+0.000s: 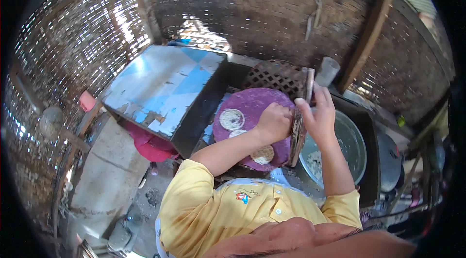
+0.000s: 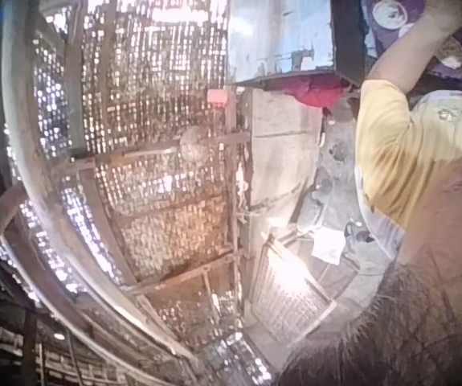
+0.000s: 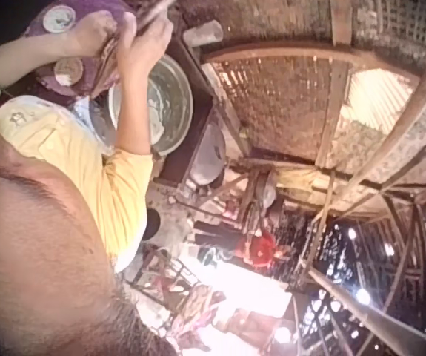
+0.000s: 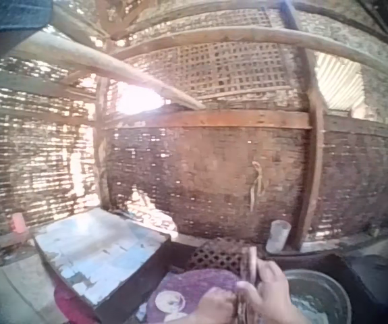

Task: The person prepares crackers by using a spoon to scoop a dough mixture from a large bowl onto a specialized extruder tool and then pressing the mixture through a ring template onto a purple surface.

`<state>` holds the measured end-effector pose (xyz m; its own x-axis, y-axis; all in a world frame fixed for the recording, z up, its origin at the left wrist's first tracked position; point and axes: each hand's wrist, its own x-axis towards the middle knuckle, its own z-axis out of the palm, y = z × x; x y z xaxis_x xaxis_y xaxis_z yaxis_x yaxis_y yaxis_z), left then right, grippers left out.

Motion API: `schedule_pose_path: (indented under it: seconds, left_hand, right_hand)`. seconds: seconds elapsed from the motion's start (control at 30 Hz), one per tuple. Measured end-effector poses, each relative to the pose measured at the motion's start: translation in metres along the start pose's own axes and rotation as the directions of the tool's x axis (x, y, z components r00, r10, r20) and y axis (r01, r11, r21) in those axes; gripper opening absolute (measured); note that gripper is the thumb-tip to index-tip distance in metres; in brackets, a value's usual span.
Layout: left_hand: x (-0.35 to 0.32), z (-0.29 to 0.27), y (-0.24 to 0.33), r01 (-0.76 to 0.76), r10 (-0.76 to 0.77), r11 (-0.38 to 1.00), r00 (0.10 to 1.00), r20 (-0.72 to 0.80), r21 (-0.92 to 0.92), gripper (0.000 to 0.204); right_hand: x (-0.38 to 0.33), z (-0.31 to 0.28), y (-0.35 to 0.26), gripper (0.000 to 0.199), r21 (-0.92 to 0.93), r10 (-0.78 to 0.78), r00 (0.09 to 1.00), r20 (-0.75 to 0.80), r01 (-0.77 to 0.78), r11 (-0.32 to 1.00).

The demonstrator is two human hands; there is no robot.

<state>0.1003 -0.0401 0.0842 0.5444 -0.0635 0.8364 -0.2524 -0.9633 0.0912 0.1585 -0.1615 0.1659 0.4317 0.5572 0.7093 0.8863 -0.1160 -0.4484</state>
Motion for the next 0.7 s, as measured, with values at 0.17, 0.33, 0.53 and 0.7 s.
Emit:
schedule_pose_path:
  seconds: [0.17,0.33,0.53,0.7]
  left_hand:
    - [0.031,-0.02,0.024,0.256,-0.137,0.962,0.743,0.655,-0.09,0.015]
    - [0.016,-0.013,0.025,-0.002,0.012,1.0,0.814,0.581,-0.017,0.015]
    - [0.012,-0.004,0.002,0.413,-0.012,0.649,0.846,0.533,-0.64,0.035]
    - [0.001,0.024,0.006,0.358,0.17,0.505,0.85,0.498,-0.785,0.058]
  right_hand:
    - [-0.031,-0.039,-0.022,0.04,-0.149,-0.507,0.85,0.146,0.526,0.838]
    - [-0.046,-0.097,-0.002,0.043,0.175,0.136,0.917,0.374,-0.214,0.961]
    - [-0.075,-0.152,0.027,0.05,0.546,0.319,0.876,-0.363,-0.078,0.834]
    - [-0.078,-0.114,0.044,0.045,0.72,0.476,0.645,-0.598,0.171,0.673]
